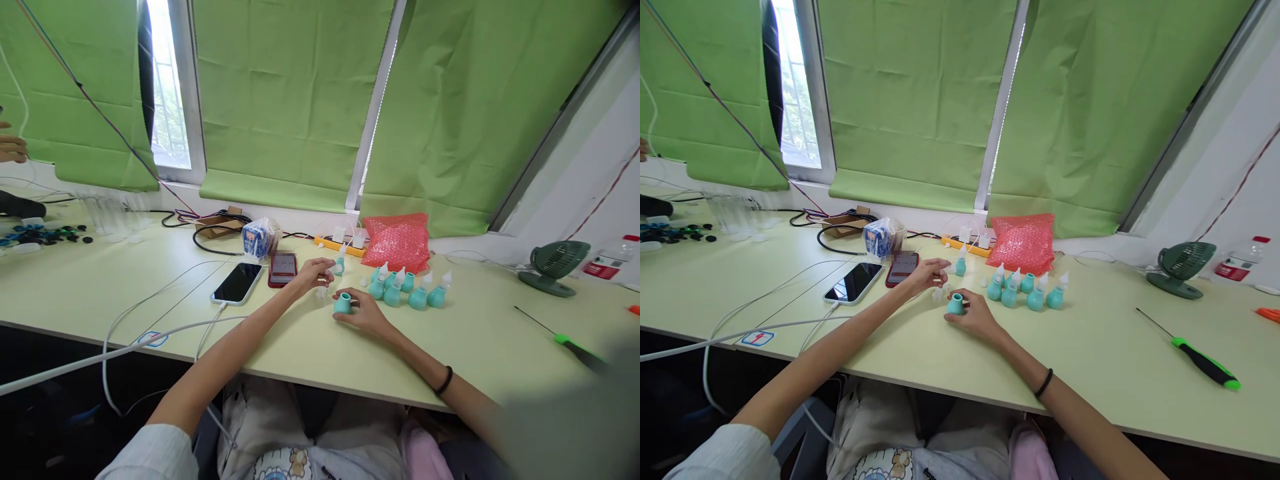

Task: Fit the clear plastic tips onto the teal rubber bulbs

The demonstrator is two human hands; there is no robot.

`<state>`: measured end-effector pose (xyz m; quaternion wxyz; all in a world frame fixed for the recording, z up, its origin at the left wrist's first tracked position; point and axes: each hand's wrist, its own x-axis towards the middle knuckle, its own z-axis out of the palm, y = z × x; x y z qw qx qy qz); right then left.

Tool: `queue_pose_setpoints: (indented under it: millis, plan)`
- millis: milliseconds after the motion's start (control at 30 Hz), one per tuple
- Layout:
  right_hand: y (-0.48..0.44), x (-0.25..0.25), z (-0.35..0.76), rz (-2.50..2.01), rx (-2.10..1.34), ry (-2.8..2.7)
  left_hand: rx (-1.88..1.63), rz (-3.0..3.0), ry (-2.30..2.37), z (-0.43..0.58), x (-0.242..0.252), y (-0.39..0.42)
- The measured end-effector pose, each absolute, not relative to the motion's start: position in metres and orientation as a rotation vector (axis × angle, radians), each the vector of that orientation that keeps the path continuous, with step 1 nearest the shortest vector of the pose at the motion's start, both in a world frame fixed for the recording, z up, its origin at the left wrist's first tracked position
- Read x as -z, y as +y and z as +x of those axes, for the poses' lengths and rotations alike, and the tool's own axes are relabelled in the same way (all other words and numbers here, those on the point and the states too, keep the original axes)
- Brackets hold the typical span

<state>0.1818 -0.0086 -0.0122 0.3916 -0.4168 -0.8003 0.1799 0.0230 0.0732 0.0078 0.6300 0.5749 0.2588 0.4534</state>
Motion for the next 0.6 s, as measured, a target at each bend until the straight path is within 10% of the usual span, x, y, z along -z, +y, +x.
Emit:
queue_pose_setpoints:
  millis: [600]
  plan:
    - [0.007,0.01,0.195,-1.311,-0.056,-1.923,-0.691,1.481,0.466,0.021,-0.015,0.06]
